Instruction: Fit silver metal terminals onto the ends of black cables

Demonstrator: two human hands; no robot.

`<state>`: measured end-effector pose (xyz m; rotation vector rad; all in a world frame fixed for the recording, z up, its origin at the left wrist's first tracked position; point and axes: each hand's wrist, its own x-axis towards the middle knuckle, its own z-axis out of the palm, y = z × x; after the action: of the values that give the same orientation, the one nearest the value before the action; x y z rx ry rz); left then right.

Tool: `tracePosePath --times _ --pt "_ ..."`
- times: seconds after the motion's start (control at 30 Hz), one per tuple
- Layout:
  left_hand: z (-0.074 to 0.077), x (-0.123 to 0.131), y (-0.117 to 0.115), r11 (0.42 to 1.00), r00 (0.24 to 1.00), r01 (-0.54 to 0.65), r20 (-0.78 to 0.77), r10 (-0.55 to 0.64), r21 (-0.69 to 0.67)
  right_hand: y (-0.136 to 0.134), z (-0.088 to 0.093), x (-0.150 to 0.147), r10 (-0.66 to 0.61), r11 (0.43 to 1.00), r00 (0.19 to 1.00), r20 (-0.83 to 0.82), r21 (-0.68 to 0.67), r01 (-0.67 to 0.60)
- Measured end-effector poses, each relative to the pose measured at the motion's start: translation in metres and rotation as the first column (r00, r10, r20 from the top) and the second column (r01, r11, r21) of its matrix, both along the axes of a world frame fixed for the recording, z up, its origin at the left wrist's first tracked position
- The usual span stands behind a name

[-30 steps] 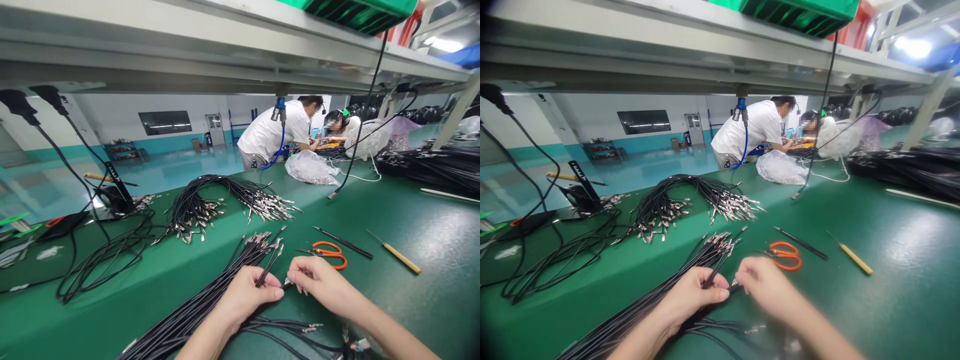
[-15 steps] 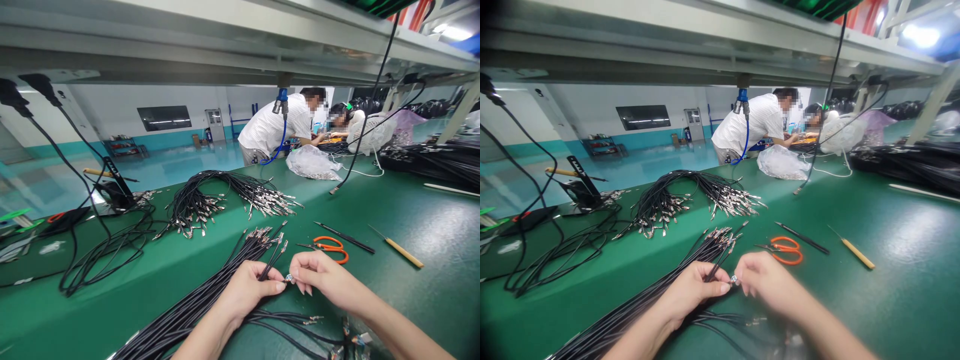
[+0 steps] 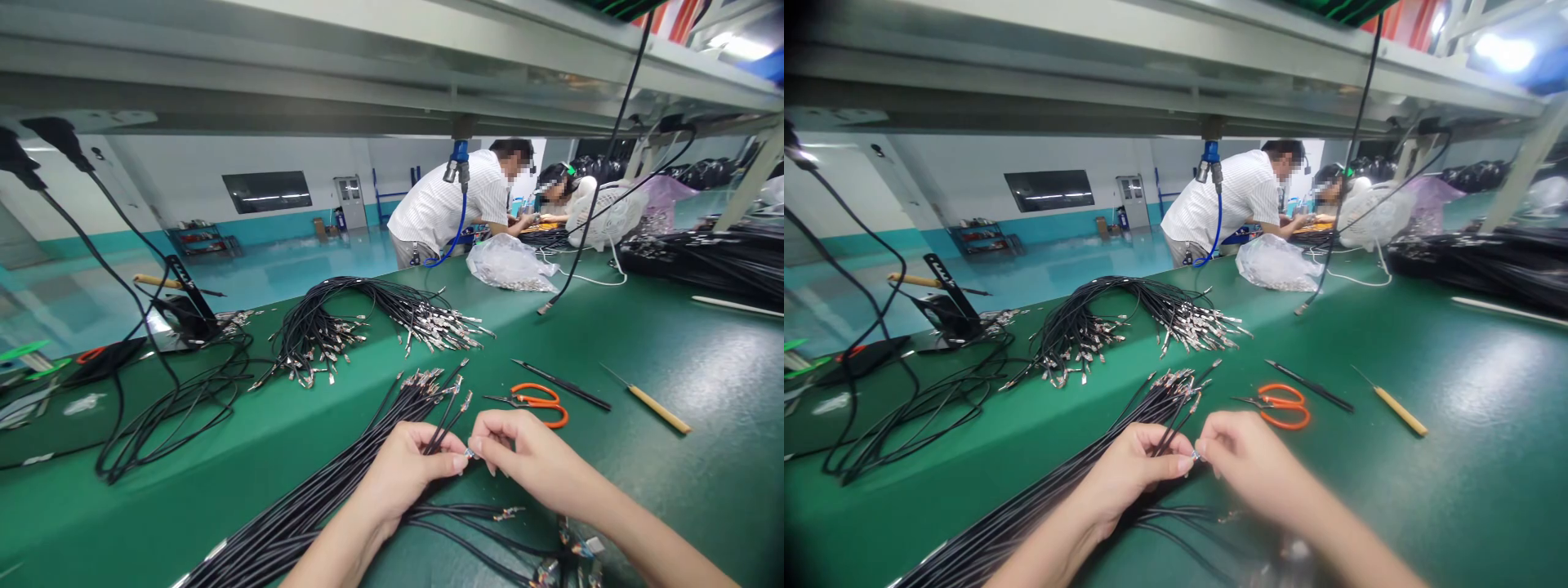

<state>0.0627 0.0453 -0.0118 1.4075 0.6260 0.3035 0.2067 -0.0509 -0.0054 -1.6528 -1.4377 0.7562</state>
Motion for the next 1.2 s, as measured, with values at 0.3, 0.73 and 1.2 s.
tracePosePath --times 0.3,0.73,1.2 --pt "0.001 0.002 -0.001 0.998 0.998 -0.044 -0.05 0.042 -0.037 0.0 -0.002 -0.002 -0.043 0.997 0.99 0.131 0.065 0.034" --pt "0.004 0.003 -0.003 0.993 0.992 -0.095 -0.09 0.088 -0.077 0.0 -0.005 -0.004 -0.081 0.991 0.956 0.28 0.124 0.048" --pt "-0.006 0.001 -0.002 0.994 0.993 -0.113 -0.047 0.112 -0.014 0.004 -0.011 -0.001 -0.062 0.998 0.99 0.126 0.031 0.058"
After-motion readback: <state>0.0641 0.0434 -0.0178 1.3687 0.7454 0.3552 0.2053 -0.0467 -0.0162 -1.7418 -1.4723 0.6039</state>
